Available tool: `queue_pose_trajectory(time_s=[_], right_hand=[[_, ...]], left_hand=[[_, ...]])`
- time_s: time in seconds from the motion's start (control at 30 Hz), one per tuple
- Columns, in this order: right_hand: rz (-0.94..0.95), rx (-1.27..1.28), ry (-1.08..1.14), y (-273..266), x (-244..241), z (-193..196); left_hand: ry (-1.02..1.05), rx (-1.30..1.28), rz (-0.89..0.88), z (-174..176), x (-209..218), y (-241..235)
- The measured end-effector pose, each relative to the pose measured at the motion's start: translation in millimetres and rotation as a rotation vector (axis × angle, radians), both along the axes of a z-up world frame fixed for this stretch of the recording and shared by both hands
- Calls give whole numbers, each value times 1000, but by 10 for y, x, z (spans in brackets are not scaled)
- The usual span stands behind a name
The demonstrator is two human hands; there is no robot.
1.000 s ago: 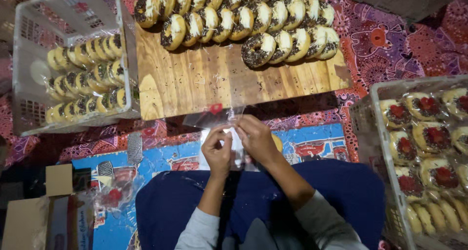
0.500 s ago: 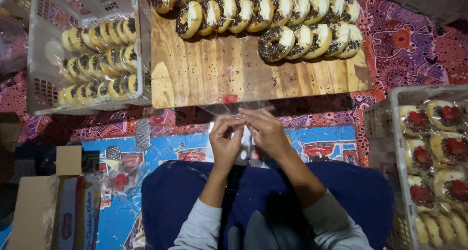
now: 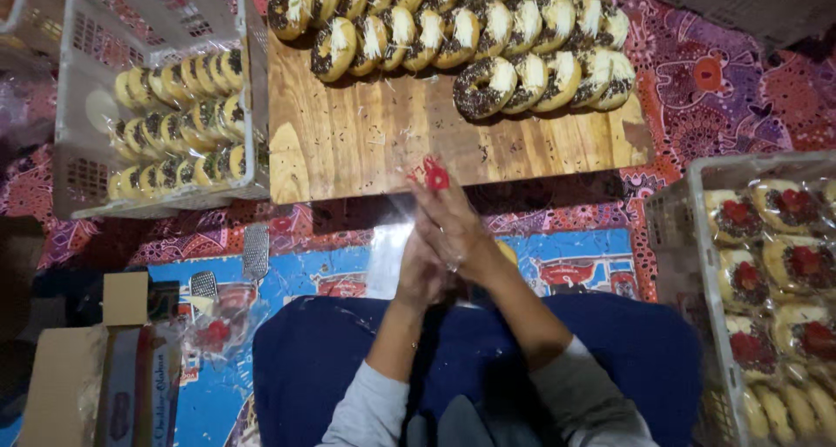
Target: The person sits on the floor and repeatedly picks up pastries from a wooden board, places them into clear plastic bags, and sets the packaged items into a white basket. The person handles both plain and decorated pastries throughout the clip.
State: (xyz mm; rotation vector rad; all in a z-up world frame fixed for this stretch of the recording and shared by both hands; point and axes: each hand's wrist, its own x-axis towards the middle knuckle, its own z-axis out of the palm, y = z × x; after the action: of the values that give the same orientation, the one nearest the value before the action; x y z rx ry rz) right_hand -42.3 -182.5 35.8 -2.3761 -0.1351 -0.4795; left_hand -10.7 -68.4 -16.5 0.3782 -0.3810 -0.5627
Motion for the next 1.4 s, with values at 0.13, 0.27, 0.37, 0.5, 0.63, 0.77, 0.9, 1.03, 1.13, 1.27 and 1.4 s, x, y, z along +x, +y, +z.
queue_pose_trajectory(time_s=[0.13, 0.27, 0.37, 0.5, 0.63, 0.77, 0.9, 1.03, 1.13, 1.27, 1.4], right_hand=[[134, -46, -16, -223, 157, -29], [-64, 212, 138, -948, 495, 267], [-307, -158, 151, -1702, 963, 366], [-395, -408, 464, -2184, 1409, 34], [-381, -377, 183, -1917, 1165, -159], [-237, 414, 30, -1284, 395, -131], [-195, 842, 56, -653, 165, -566], [-236, 1253, 155, -561, 227, -979], [-69, 1746, -42, -503, -46, -968], [77, 1641, -363, -186, -212, -625], [-118, 856, -383, 220, -24, -398]], left_hand=[[112, 38, 83, -238, 687, -189], [92, -108, 106, -380, 1203, -242], [394, -182, 61, -330, 1327, -161], [601, -169, -11, -162, 1347, -126], [687, -369, 14, -210, 1372, -76], [687, -462, 83, -391, 1451, -37], [787, -601, 9, -436, 1323, -65], [684, -532, 100, -294, 1253, -21], [779, -391, 259, -274, 1144, 151], [685, -519, 200, -247, 1027, 83], [491, -276, 376, -220, 741, -124]])
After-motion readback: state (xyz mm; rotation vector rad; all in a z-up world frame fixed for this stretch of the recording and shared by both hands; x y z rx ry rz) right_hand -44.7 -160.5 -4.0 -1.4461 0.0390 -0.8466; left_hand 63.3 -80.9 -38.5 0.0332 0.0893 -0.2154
